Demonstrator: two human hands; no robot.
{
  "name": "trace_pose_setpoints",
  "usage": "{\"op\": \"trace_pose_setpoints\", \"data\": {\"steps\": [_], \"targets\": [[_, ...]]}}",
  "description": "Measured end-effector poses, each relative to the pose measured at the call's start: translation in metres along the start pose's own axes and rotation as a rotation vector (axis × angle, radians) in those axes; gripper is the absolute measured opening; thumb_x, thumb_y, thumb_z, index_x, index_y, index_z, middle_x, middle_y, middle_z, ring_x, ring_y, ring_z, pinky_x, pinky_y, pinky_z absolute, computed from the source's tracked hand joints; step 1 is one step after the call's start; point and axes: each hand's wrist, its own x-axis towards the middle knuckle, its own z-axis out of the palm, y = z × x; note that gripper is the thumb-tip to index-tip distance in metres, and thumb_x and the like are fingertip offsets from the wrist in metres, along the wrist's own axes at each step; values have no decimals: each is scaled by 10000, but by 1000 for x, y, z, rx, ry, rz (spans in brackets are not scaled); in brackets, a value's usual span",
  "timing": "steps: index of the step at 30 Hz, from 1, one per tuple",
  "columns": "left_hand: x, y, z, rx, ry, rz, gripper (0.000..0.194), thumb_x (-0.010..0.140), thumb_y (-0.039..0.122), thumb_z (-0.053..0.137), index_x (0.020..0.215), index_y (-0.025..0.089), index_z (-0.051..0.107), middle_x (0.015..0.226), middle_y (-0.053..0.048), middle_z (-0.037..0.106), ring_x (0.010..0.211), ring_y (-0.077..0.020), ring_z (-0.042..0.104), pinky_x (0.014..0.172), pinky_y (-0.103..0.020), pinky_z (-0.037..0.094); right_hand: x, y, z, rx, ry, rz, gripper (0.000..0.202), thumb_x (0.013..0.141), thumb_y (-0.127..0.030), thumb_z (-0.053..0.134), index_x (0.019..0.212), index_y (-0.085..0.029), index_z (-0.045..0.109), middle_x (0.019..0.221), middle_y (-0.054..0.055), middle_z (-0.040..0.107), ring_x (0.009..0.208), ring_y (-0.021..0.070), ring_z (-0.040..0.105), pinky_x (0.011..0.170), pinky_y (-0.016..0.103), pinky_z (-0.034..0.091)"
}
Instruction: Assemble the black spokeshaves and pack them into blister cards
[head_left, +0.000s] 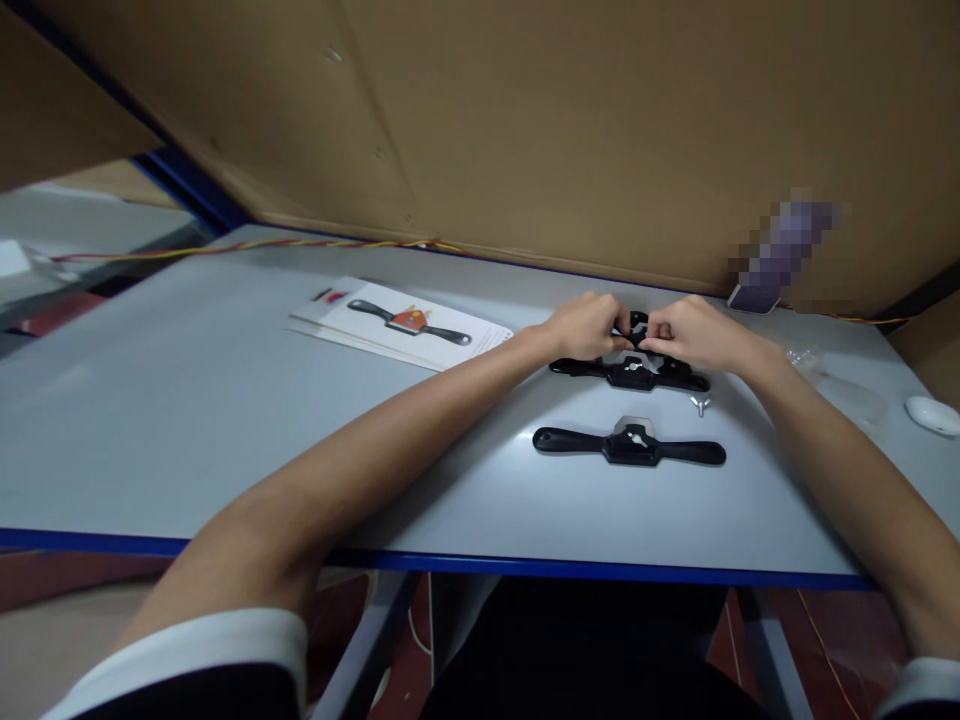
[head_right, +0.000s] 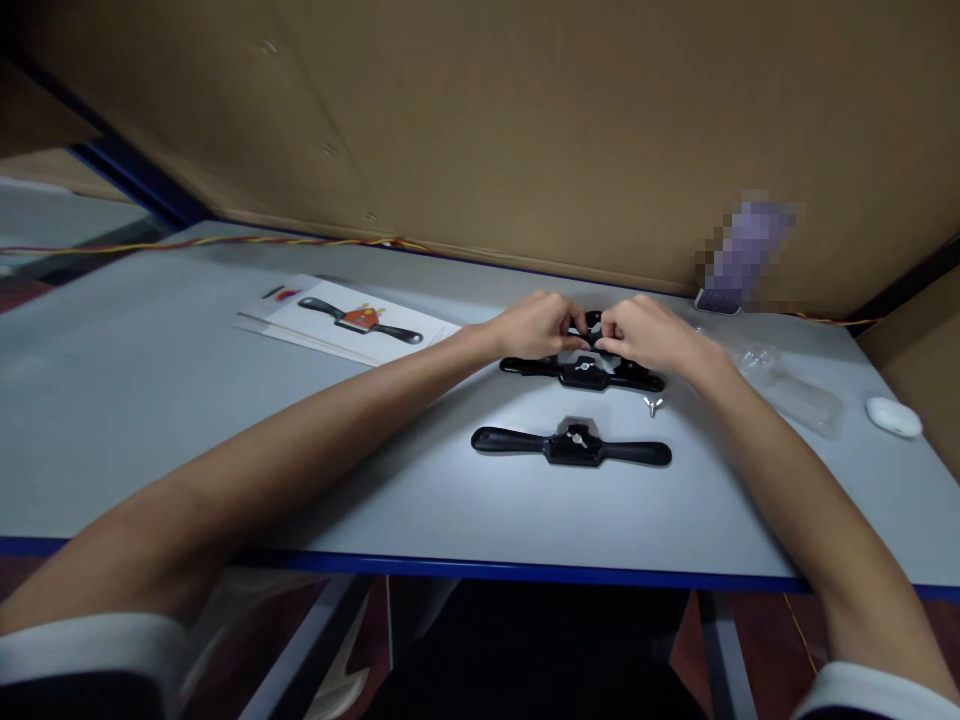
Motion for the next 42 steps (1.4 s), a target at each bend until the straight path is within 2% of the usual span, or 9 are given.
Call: {"op": "trace_pose_setpoints", "data": {"steps": [3, 6, 14, 18, 23, 27, 33, 38, 42], "targets": [[0, 0, 0, 2, 1, 14, 270, 868, 369, 746, 1073, 204, 806, 762, -25, 714, 735, -213, 621, 712, -319, 430, 2, -2, 5, -133, 121, 2, 193, 949, -332, 655, 795, -231, 596, 744, 33, 658, 638, 177, 491, 616, 328, 261], [0, 1, 0, 2, 1, 5, 269, 869, 363, 752, 1082, 209, 808, 769, -30, 718, 754, -221, 628, 722, -319, 439, 2, -1, 5, -192, 143, 13, 165, 982, -321, 590, 845, -233, 609, 816, 67, 682, 688, 205, 529, 627, 340, 244], [-1, 6, -1, 35, 4, -41, 310, 854, 409, 768, 1078, 200, 818, 774, -49, 712, 816, -242, 652, 758, -326, 464, -7, -10, -12, -201, -135, 47, 274, 1032, -327, 484, 838, -221, 647, 725, 31, 641, 636, 183, 506, 625, 336, 268], [0, 7, -2, 38, 4, -47, 319, 851, 393, 762, 1086, 186, 827, 809, -63, 736, 833, -246, 663, 769, -327, 470, -7, -15, -13, -282, -169, 26, 257, 1022, -316, 517, 852, -213, 681, 782, 47, 692, 682, 190, 549, 636, 335, 273], [1, 5, -3, 14, -17, -32, 309, 848, 381, 761, 1080, 186, 822, 816, -46, 743, 798, -224, 656, 742, -313, 451, -4, -16, -6, -418, -39, 3, 211, 1037, -372, 594, 1002, -198, 709, 980, 94, 768, 813, 233, 638, 647, 339, 259], [2, 3, -4, -6, -25, -18, 301, 844, 374, 772, 1065, 176, 824, 782, -31, 729, 783, -210, 647, 743, -305, 447, -3, -19, -1, -486, 26, 4, 282, 1098, -331, 467, 1113, -198, 715, 1103, 123, 774, 859, 245, 671, 653, 352, 246], [2, 4, -2, -1, -17, -54, 309, 844, 414, 777, 1038, 179, 827, 765, -42, 720, 777, -218, 639, 753, -324, 457, -5, -15, -5, -341, -67, 149, 363, 1095, -323, 390, 997, -192, 714, 932, 123, 764, 802, 246, 652, 651, 349, 285], [1, 6, -3, 29, -18, -70, 299, 847, 401, 771, 1026, 169, 832, 789, -66, 735, 793, -232, 651, 741, -329, 463, -10, -16, -10, -253, -187, 94, 266, 1050, -314, 467, 1005, -212, 709, 901, 76, 751, 766, 215, 615, 648, 331, 290], [1, 4, -5, 20, -19, -37, 310, 837, 382, 761, 1045, 163, 831, 835, -69, 758, 790, -229, 661, 731, -321, 464, -10, -22, -8, -354, -103, 77, 263, 1037, -320, 493, 972, -199, 717, 949, 104, 772, 823, 241, 643, 666, 348, 274]]}}
